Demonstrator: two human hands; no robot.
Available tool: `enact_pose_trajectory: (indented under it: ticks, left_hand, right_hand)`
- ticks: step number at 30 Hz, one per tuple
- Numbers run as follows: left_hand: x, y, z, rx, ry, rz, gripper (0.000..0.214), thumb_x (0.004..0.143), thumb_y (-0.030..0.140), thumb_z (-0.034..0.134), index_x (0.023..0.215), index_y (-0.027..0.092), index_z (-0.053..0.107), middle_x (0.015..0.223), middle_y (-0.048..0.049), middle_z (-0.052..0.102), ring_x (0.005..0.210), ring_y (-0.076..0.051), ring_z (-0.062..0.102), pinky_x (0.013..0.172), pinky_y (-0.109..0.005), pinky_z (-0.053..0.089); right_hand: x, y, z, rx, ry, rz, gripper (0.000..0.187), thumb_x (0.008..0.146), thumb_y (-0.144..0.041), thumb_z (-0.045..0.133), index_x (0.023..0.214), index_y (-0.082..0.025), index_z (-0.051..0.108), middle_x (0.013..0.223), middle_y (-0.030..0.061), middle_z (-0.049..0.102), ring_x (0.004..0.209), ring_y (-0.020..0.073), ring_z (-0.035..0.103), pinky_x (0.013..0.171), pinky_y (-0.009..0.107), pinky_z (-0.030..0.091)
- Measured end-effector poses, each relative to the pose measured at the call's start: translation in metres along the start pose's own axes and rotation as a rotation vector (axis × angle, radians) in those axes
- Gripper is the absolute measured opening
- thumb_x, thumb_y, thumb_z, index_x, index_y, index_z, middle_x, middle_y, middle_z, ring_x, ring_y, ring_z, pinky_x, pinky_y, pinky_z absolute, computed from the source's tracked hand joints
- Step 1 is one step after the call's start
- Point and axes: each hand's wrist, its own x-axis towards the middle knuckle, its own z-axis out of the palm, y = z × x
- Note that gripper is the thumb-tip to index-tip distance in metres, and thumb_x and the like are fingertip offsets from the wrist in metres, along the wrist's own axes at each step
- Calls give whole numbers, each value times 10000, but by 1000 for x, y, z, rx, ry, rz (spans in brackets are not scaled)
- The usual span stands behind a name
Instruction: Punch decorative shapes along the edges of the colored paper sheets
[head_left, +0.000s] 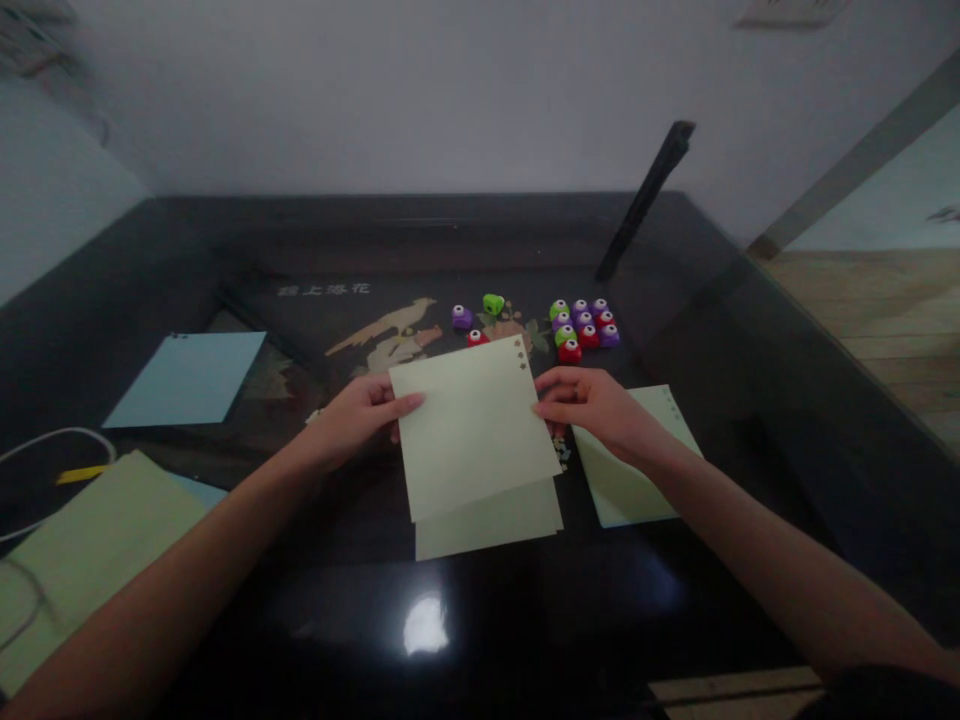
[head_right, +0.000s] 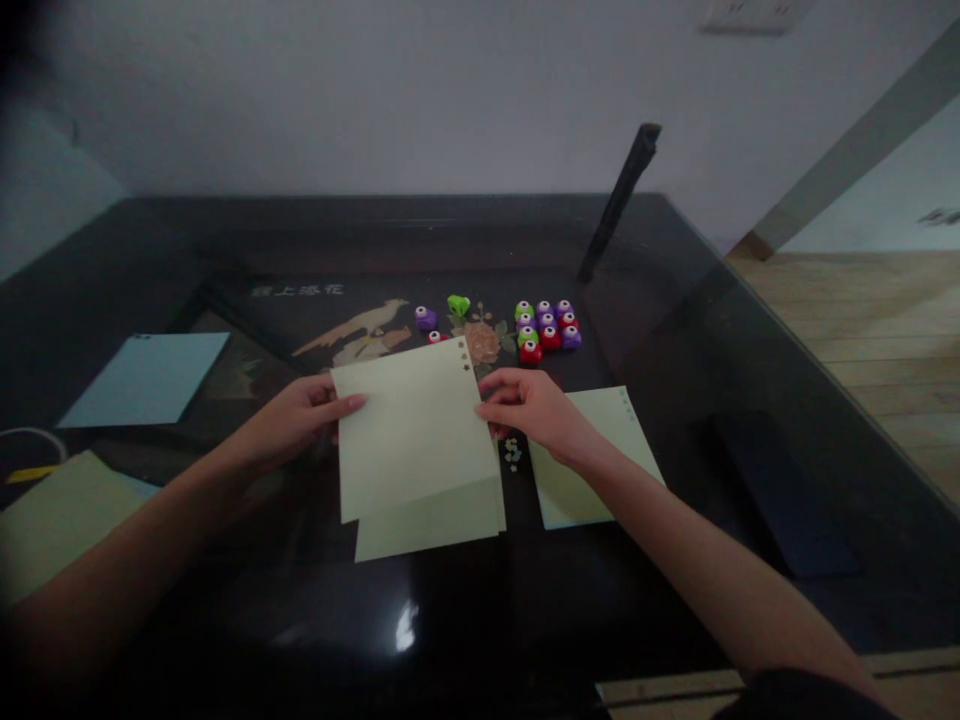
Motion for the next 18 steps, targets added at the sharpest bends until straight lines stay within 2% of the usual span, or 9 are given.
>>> enact_pose_trajectory:
  ticks: [2,5,10,14,16,18]
  left_hand:
    - [-1,-3,-1,90,-114,-72,262,752,386,671,700,134,625,580,8,605,469,-96,487,455,-206,375]
    - [-1,-7,-2,150,-213,-94,295,778,419,635,692,138,605,580,17,589,485,-99,490,476,-212,386]
    - [-2,-9,-2,195,-278,-73,311,774,445,632,793,135,622,671,-5,622,556,-130,539,530,-238,436]
    - [-3,-9,-3,209,-270,-49,284,780,428,629,790,144,631,671,-14,631,580,-146,556,553,-252,447]
    - [-2,-10,-4,214,-262,-45,276,776,421,635,775,145,634,657,-10,625,565,-142,549,549,-252,442]
    - [-2,-11,-5,196,-261,-49,272,768,417,646,775,146,635,637,2,614,539,-134,534,533,-245,431]
  right_hand:
    - [2,3,-3,-59,-69,32,207,707,-240,700,861,-164,585,577,-12,644,478,107,566,497,253,449]
    - [4,4,-10,-179,-121,13,173,788,-306,627,857,-150,600,653,26,667,519,111,603,484,235,446]
    - [12,2,-16,-336,-34,-87,198,843,-311,550,869,-126,615,722,54,673,534,95,592,487,220,463]
    - [33,-2,-10,-640,97,-269,216,869,-278,502,919,-108,627,737,62,683,565,124,620,503,244,480]
    - [52,-7,-5,-739,147,-322,195,858,-232,513,937,-107,641,783,74,691,619,140,632,574,277,499]
    - [72,-12,0,-817,172,-371,179,838,-181,535,951,-123,662,888,95,695,765,172,638,702,319,500]
